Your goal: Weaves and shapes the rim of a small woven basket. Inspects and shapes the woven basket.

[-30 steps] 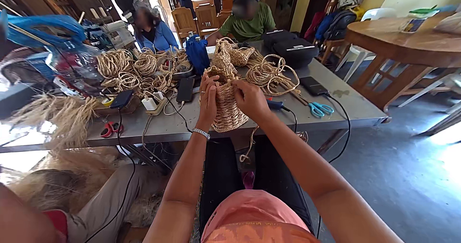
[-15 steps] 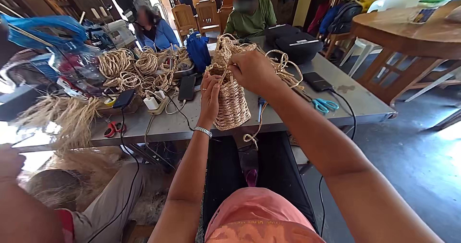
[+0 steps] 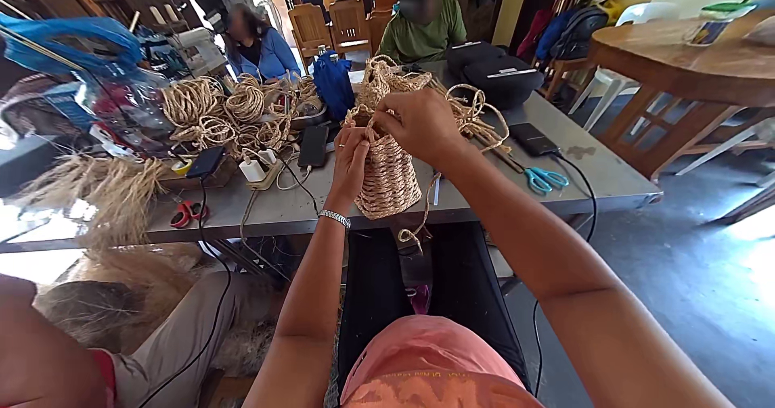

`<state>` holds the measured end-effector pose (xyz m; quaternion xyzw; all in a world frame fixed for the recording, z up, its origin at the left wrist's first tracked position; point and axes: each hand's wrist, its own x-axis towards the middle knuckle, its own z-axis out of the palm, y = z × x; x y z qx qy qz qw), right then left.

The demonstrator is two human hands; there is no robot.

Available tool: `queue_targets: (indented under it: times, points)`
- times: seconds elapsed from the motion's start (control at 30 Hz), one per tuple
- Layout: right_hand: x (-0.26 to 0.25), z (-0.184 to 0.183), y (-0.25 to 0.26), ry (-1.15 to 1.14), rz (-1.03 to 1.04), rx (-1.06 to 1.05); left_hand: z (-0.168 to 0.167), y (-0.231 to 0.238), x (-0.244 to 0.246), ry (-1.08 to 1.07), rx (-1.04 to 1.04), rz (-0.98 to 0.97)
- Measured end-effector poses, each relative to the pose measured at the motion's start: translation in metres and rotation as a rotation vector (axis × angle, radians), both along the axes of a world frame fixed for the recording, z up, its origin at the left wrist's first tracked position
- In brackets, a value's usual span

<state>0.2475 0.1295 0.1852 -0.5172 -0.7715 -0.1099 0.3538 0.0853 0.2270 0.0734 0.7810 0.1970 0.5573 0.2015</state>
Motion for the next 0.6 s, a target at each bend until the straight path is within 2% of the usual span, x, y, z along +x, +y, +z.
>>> queue_targets:
  times: [0.1,0.23,0.33,0.6]
  points:
    - [-0.004,0.003,0.01,-0.034,-0.071,0.019,-0.001,0.0,0.0,-0.001,0.012,0.015]
    - [0.001,-0.011,0.006,0.016,-0.17,0.013,-0.001,0.0,0.001,0.017,0.035,0.043]
    - [0.007,-0.018,0.007,0.097,-0.135,0.026,-0.002,0.001,0.002,0.026,0.042,0.052]
    - [-0.004,0.004,0.013,0.072,-0.09,-0.022,0.001,-0.001,0.002,0.021,0.056,0.048]
